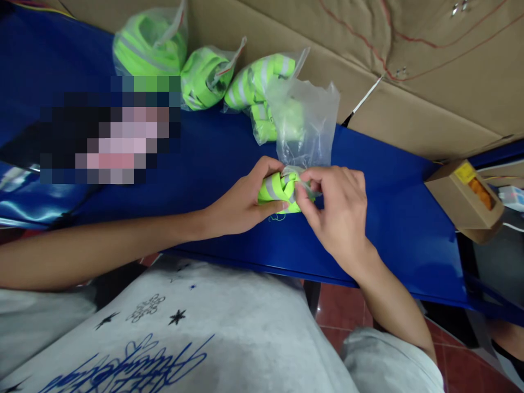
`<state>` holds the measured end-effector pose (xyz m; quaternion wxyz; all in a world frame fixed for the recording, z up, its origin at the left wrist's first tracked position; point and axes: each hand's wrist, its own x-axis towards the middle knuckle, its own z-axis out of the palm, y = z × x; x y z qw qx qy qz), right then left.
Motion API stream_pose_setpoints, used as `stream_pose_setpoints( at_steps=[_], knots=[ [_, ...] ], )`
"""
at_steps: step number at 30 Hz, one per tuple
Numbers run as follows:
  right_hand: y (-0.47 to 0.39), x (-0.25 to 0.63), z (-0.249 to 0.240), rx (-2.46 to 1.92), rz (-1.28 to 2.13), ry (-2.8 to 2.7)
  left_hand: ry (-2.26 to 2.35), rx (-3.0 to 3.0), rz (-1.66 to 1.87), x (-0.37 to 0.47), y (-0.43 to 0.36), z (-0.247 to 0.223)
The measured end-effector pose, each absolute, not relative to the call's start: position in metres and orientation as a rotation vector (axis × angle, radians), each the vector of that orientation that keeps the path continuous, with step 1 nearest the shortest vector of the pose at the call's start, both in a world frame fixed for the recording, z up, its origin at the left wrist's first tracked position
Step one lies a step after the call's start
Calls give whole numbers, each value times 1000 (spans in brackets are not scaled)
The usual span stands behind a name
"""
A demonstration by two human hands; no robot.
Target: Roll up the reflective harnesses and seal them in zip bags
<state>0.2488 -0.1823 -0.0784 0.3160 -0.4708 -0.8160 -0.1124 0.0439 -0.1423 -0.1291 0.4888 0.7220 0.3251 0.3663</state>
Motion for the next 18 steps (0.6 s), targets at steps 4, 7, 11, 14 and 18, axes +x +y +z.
stream_pose_setpoints(
  at_steps=[4, 7, 11, 14, 18],
  knots=[
    [-184, 245, -83, -1202, -325, -2126, 758, 1802, 930, 45, -147, -129],
    [-183, 243, -82, -1202, -184, -2071, 768, 1784, 910, 45, -148, -130],
    [-180, 248, -81, -1049, -450, -2245, 721, 1518, 967, 48, -144, -131],
    [-176, 254, -84, -926, -679, -2314, 703, 1211, 950, 51, -142, -130],
    [-171, 259, -87, -891, -598, -2423, 704, 925, 939, 51, -142, -126]
  ],
)
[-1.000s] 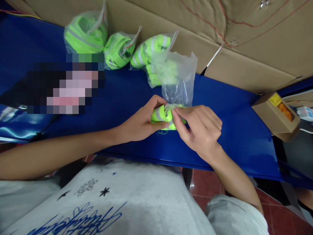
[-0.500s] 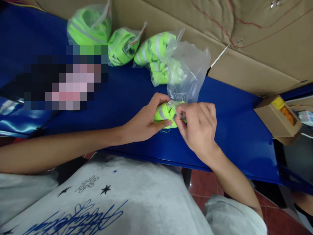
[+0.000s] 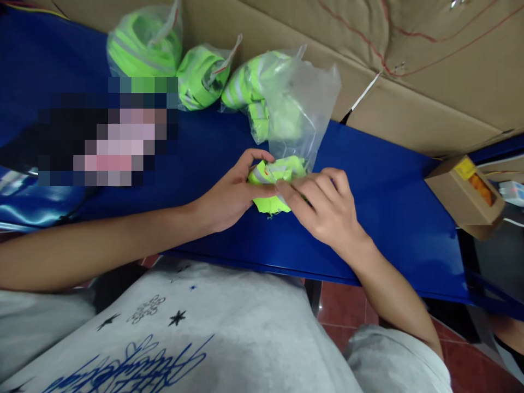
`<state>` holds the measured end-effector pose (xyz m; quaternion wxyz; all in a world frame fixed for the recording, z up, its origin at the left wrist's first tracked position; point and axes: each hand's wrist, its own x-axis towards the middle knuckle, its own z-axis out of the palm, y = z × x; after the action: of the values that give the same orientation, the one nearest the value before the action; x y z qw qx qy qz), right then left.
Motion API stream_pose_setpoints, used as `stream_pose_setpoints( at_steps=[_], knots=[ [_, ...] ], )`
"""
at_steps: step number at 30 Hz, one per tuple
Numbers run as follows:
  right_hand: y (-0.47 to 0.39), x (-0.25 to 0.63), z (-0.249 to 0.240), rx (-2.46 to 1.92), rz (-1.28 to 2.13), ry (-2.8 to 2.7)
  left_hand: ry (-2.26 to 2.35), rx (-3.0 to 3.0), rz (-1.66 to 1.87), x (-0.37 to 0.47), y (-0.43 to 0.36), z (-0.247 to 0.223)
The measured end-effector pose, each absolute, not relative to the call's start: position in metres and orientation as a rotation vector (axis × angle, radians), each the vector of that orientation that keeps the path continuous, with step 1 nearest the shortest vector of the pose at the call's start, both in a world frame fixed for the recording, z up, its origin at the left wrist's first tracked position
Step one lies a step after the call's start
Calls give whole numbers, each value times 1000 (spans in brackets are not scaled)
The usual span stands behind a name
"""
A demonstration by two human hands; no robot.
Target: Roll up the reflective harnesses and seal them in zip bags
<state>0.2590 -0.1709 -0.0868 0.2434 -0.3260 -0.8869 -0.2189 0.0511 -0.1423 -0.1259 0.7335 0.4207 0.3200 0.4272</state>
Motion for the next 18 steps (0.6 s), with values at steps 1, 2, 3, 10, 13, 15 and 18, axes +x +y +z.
stream_pose_setpoints(
  at_steps=[1, 2, 3, 10, 13, 15, 18],
  knots=[
    [-170, 259, -87, -908, -539, -2405, 694, 909, 953, 51, -142, -125],
    [-169, 259, -87, -933, -496, -2359, 681, 922, 977, 50, -142, -124],
    [-169, 258, -87, -965, -470, -2296, 668, 964, 1013, 49, -141, -123],
    [-162, 264, -86, -1001, -388, -2077, 600, 1218, 1165, 43, -135, -121],
    [-155, 277, -88, -947, -328, -2219, 620, 1203, 1171, 43, -134, -121],
    [-151, 283, -89, -953, -340, -2269, 641, 1224, 1206, 43, -132, -122],
    [-151, 280, -89, -1047, -338, -2216, 662, 1278, 1250, 43, -129, -124]
  ],
)
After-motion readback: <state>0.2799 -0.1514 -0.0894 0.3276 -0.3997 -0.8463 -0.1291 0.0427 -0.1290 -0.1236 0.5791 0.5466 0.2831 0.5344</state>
